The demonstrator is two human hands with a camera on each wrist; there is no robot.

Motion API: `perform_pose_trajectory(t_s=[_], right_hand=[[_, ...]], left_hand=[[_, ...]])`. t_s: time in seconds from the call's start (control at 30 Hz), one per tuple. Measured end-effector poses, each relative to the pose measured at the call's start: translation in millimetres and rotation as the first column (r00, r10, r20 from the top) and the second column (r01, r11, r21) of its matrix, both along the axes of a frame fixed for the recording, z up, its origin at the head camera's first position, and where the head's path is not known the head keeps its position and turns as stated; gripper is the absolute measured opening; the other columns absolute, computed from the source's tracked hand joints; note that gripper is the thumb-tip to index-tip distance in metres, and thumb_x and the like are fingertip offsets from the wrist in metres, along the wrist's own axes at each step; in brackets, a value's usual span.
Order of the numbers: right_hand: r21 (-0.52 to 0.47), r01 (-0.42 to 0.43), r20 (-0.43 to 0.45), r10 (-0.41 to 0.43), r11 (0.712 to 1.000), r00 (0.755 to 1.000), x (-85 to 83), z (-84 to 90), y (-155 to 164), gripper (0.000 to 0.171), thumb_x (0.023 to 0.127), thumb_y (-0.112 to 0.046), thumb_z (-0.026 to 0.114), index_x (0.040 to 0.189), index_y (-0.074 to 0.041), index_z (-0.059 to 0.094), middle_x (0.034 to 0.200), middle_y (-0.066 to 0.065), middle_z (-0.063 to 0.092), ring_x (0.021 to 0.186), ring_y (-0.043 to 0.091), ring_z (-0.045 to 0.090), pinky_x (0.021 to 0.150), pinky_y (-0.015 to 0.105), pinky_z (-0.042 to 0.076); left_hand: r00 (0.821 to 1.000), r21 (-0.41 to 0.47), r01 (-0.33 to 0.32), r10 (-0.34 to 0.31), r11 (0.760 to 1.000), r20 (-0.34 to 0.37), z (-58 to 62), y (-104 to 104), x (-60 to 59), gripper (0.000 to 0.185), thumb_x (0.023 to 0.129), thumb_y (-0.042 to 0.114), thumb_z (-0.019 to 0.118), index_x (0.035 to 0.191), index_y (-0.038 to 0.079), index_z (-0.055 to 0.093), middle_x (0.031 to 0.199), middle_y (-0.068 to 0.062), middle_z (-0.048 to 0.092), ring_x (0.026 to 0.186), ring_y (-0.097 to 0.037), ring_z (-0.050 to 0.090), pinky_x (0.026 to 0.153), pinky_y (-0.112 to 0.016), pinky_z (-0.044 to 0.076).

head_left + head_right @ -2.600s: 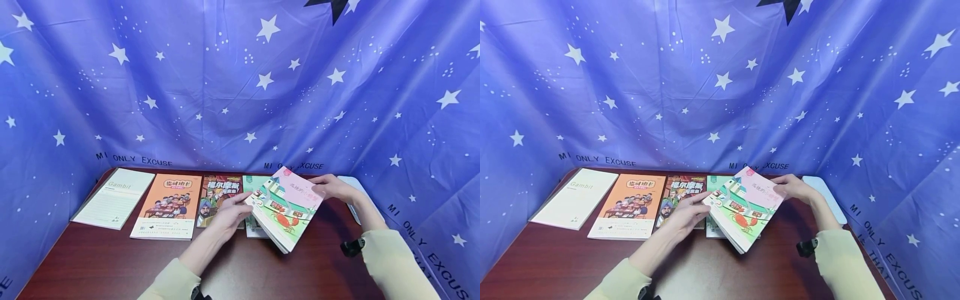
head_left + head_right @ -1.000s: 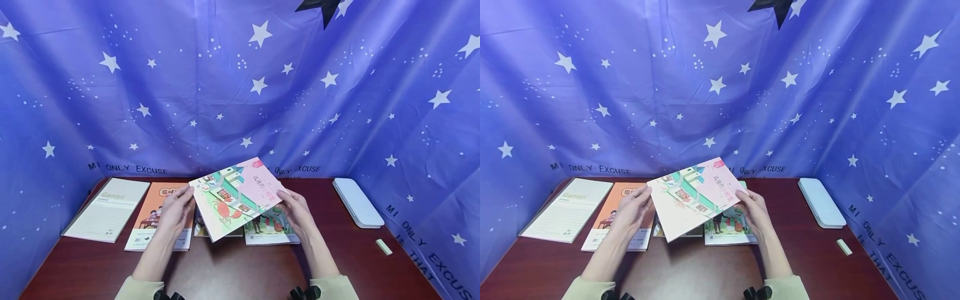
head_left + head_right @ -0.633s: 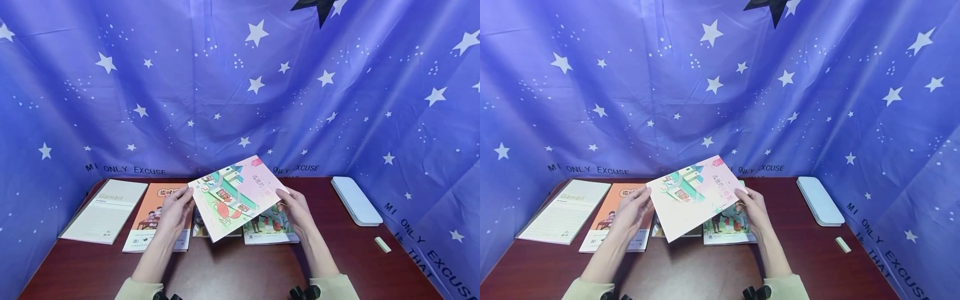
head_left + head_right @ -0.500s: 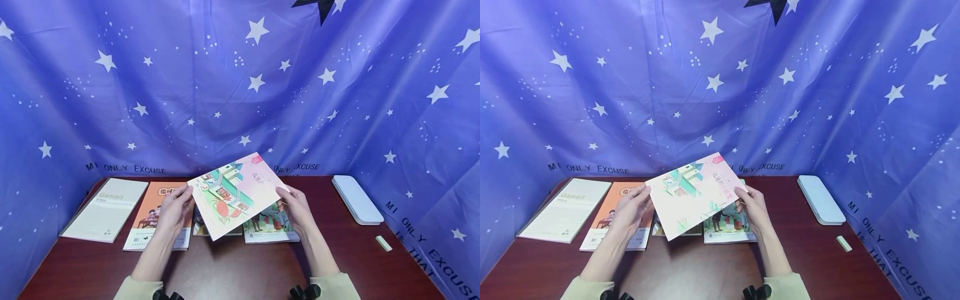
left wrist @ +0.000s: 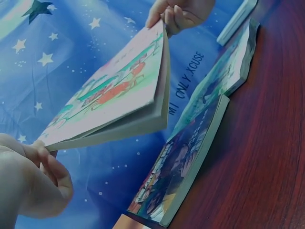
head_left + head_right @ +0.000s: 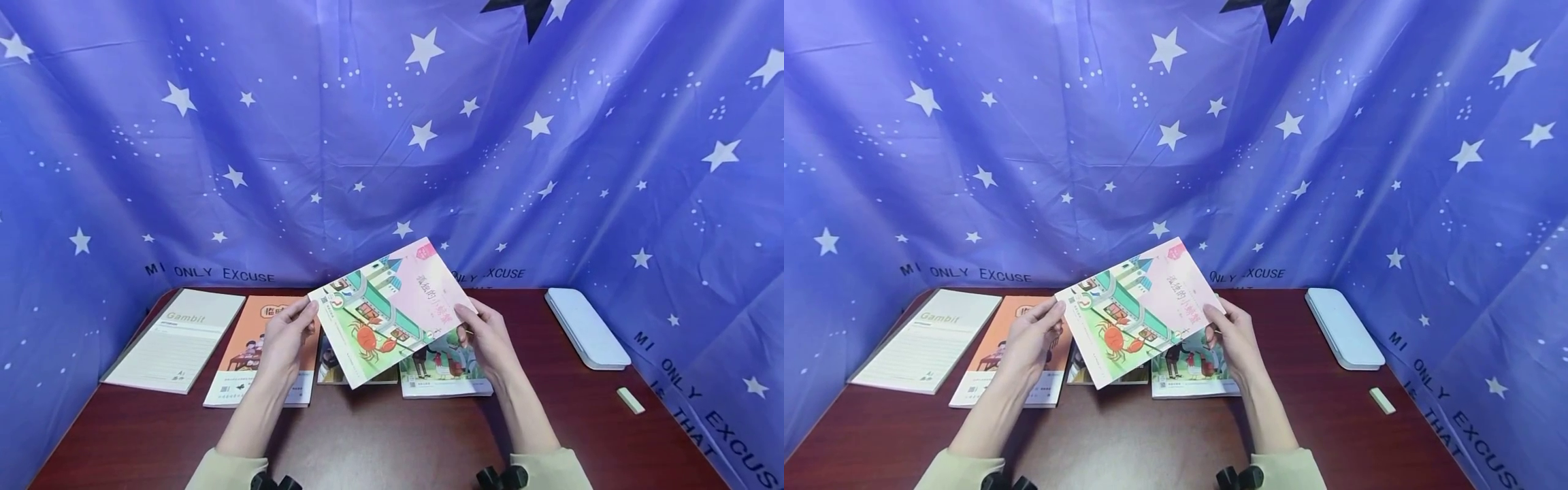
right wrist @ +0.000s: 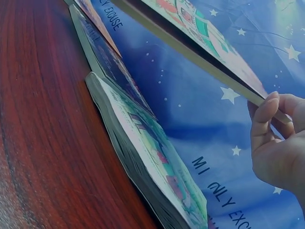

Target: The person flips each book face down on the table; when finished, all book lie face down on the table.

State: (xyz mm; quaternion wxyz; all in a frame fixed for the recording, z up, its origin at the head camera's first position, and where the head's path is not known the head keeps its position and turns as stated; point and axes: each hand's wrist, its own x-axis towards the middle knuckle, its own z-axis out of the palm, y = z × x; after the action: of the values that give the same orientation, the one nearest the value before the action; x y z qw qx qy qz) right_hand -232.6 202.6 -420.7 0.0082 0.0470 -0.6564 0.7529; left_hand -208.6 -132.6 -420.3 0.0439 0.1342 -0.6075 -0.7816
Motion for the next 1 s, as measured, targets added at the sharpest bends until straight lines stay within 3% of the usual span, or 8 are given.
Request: perform_pose_trajectory(t_s=[0.17, 0.37, 0.6, 0.77, 1.0], right_hand=[[-0.001, -0.025, -0.029, 0.025, 1.000, 0.999, -0.4, 0.4, 1.7, 0.030, 0.104, -0.015, 0.061, 0.130, -0.001, 0.060, 0.076, -0.005, 0.067, 0.051, 0.004, 0.056, 0.047, 0.016, 0.047], [-0.015, -0.051, -0.031, 0.050, 0.999, 0.998, 0.2, 1.2, 2.6, 0.031, 0.104, -0.015, 0.061, 0.132, -0.003, 0.059, 0.079, -0.004, 0.069, 0.058, 0.005, 0.065, 0.054, 0.017, 0.056], [-0.021, -0.069, -0.042, 0.068, 0.997, 0.997, 0.3, 2.0, 2.5, 0.035, 0.105, -0.014, 0.059, 0.137, -0.002, 0.054, 0.079, -0.003, 0.069, 0.062, 0.006, 0.068, 0.058, 0.018, 0.059], [-0.005, -0.078, -0.049, 0.078, 0.997, 0.996, 0.3, 4.1, 3.4, 0.041, 0.106, -0.018, 0.058, 0.142, 0.001, 0.051, 0.085, -0.002, 0.072, 0.066, 0.006, 0.069, 0.061, 0.020, 0.060], [-0.036, -0.083, -0.068, 0.080, 0.996, 0.994, 1.9, 5.5, 3.5, 0.035, 0.107, -0.021, 0.055, 0.137, -0.002, 0.055, 0.091, -0.001, 0.075, 0.069, 0.007, 0.071, 0.065, 0.021, 0.062]], left_hand=[[0.998, 0.069, 0.017, -0.013, 0.997, -0.058, 1.7, 0.1, 1.5, 0.048, 0.105, 0.018, 0.060, 0.149, 0.003, 0.051, 0.091, 0.010, 0.059, 0.069, 0.001, 0.054, 0.065, -0.013, 0.050], [0.995, 0.114, 0.015, -0.004, 0.993, -0.096, 2.9, 1.4, 2.0, 0.045, 0.105, 0.013, 0.059, 0.147, 0.000, 0.052, 0.084, 0.009, 0.061, 0.067, 0.000, 0.058, 0.066, -0.013, 0.052], [0.994, 0.170, 0.040, -0.021, 0.985, -0.111, 6.8, 1.8, 3.2, 0.047, 0.105, 0.010, 0.057, 0.150, 0.000, 0.048, 0.090, 0.009, 0.065, 0.076, -0.001, 0.065, 0.077, -0.013, 0.058], [0.992, 0.192, 0.044, -0.021, 0.980, -0.122, 8.9, 2.3, 4.1, 0.049, 0.105, 0.009, 0.056, 0.152, 0.000, 0.045, 0.093, 0.008, 0.066, 0.078, -0.001, 0.066, 0.079, -0.014, 0.058], [0.988, 0.187, 0.056, -0.027, 0.981, -0.152, 11.2, 1.9, 6.8, 0.046, 0.105, 0.008, 0.055, 0.150, -0.001, 0.048, 0.089, 0.008, 0.068, 0.080, -0.001, 0.067, 0.085, -0.016, 0.058]])
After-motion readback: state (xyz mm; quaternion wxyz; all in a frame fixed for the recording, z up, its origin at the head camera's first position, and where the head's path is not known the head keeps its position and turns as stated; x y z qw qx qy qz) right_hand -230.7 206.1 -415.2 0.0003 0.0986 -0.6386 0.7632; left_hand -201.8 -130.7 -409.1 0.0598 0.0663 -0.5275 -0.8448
